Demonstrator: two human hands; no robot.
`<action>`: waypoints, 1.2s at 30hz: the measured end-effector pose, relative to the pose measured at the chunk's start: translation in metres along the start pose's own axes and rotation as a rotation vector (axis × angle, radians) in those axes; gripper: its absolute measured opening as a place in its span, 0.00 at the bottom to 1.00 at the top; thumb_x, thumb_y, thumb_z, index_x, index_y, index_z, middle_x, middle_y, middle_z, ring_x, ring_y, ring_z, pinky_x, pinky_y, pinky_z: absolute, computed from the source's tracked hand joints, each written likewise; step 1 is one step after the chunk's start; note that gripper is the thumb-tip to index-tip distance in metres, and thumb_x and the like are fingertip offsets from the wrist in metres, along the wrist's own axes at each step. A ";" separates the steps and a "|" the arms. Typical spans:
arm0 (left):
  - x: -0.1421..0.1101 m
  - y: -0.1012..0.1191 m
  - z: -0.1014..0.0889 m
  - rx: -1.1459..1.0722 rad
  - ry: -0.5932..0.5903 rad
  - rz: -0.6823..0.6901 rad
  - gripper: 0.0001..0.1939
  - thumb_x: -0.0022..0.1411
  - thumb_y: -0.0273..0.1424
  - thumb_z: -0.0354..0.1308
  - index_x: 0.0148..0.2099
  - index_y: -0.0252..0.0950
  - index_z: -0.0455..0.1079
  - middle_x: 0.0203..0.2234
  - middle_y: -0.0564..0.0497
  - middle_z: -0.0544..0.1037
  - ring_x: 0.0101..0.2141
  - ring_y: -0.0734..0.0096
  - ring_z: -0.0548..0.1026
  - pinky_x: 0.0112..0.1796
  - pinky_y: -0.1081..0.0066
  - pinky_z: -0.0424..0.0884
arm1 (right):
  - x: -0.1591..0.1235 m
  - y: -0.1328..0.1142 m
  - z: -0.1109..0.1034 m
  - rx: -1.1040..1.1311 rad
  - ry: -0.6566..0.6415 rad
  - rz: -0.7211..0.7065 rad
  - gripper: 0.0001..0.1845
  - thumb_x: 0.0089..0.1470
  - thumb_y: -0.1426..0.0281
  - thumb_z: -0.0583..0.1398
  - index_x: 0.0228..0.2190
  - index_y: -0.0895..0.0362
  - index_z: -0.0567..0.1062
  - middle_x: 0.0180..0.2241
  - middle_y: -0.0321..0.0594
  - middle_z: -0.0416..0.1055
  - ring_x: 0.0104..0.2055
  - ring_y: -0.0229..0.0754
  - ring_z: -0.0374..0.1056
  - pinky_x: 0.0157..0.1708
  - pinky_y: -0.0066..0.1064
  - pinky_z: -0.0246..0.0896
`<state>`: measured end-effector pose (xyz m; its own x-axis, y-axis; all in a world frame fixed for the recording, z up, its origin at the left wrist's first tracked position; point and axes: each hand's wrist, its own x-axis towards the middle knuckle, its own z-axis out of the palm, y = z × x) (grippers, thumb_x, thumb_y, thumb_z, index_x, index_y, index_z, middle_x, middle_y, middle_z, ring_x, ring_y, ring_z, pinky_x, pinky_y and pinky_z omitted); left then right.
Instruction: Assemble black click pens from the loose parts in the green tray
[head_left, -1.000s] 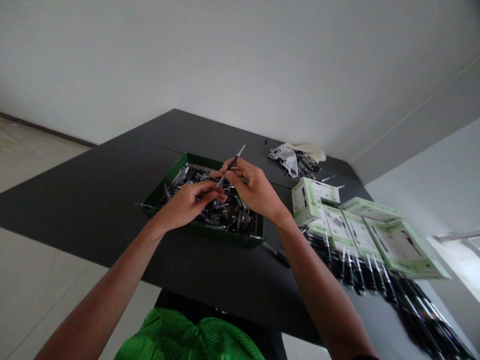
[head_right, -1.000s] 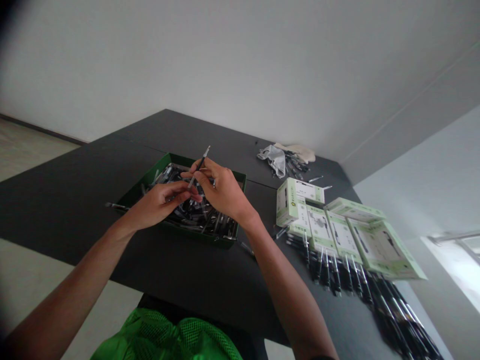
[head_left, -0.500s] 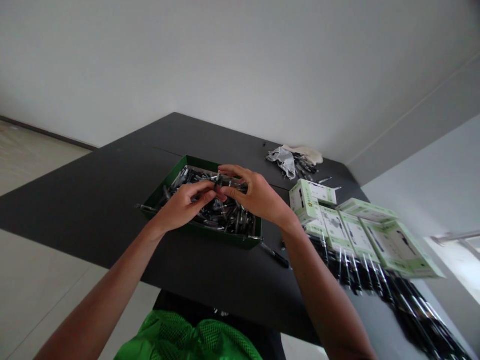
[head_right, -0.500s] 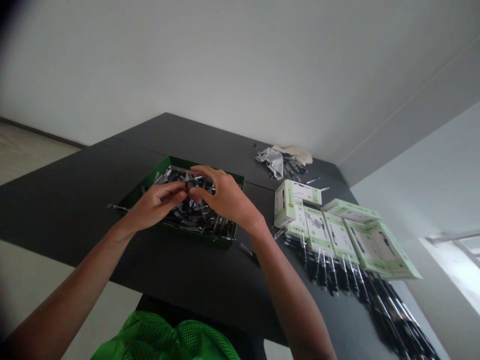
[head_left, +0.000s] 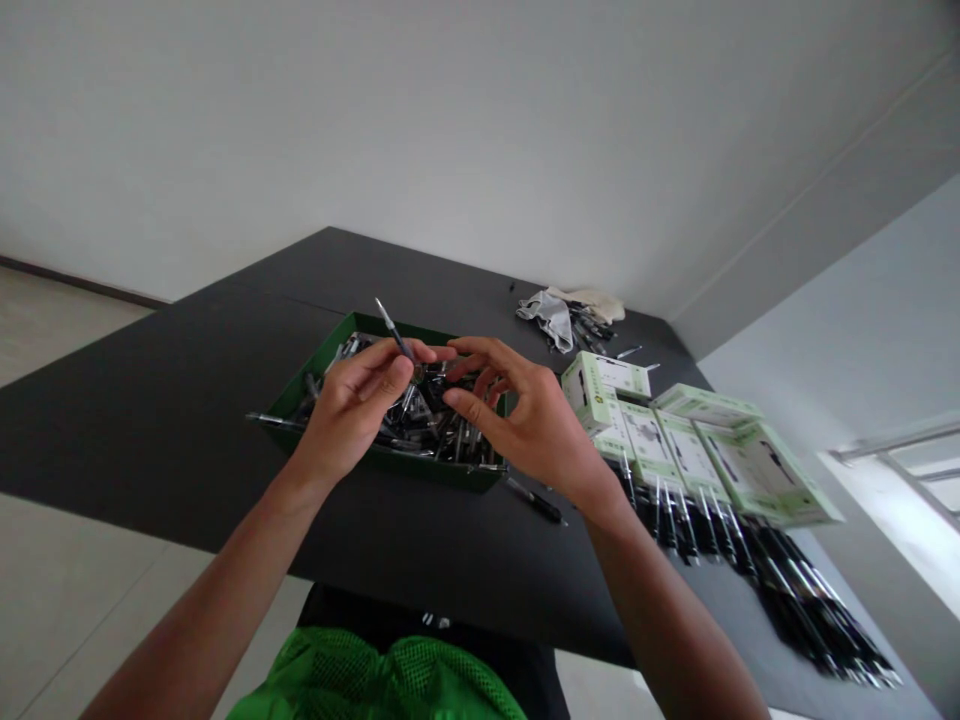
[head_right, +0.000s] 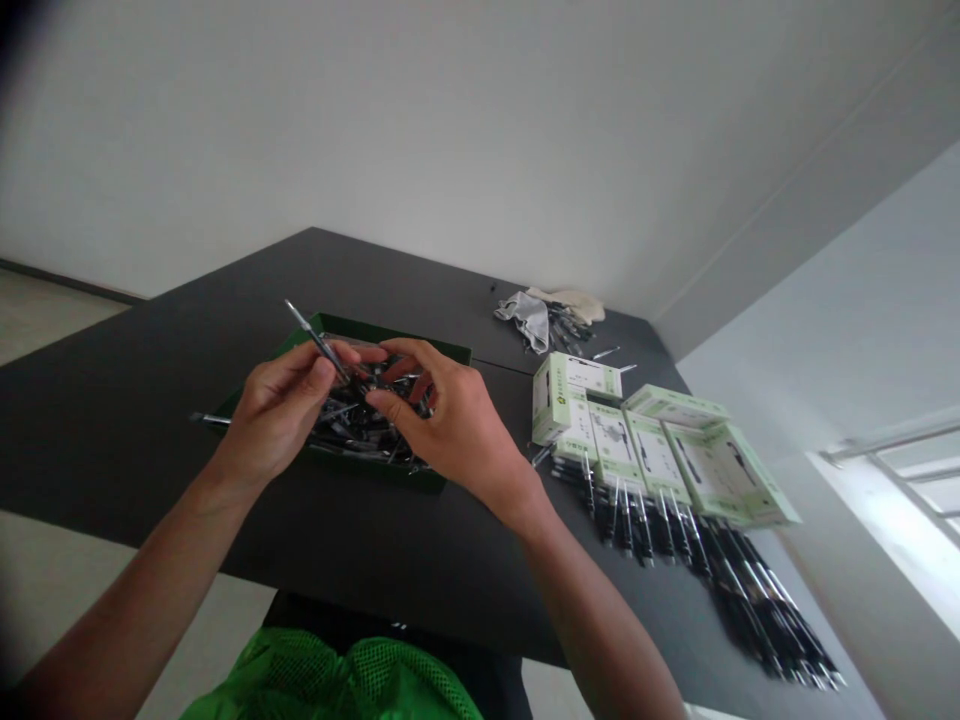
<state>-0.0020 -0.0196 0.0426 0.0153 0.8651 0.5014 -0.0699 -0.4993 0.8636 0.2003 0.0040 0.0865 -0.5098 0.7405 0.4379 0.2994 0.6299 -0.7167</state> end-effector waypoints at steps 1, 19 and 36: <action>-0.002 0.004 0.008 0.001 -0.007 0.024 0.12 0.75 0.39 0.58 0.50 0.40 0.80 0.50 0.44 0.82 0.53 0.58 0.79 0.57 0.61 0.72 | -0.007 -0.004 -0.002 -0.006 0.036 0.006 0.23 0.62 0.66 0.67 0.57 0.56 0.75 0.43 0.38 0.81 0.37 0.37 0.74 0.37 0.30 0.68; -0.087 0.025 0.100 0.363 -0.259 0.088 0.30 0.73 0.25 0.55 0.73 0.43 0.56 0.58 0.44 0.71 0.56 0.63 0.72 0.58 0.65 0.72 | -0.176 0.054 -0.030 -0.602 0.598 0.828 0.15 0.60 0.56 0.65 0.38 0.54 0.84 0.31 0.40 0.81 0.25 0.43 0.68 0.31 0.36 0.59; -0.093 0.023 0.102 0.214 -0.405 0.136 0.22 0.69 0.16 0.51 0.62 0.37 0.64 0.46 0.47 0.76 0.49 0.69 0.74 0.53 0.71 0.72 | -0.143 0.086 -0.022 -0.678 0.443 1.151 0.23 0.64 0.59 0.62 0.58 0.50 0.72 0.42 0.39 0.85 0.47 0.53 0.78 0.37 0.36 0.57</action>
<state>0.0968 -0.1166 0.0207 0.4108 0.7240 0.5540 0.1084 -0.6422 0.7588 0.3168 -0.0429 -0.0256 0.5383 0.8426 0.0171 0.7592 -0.4760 -0.4439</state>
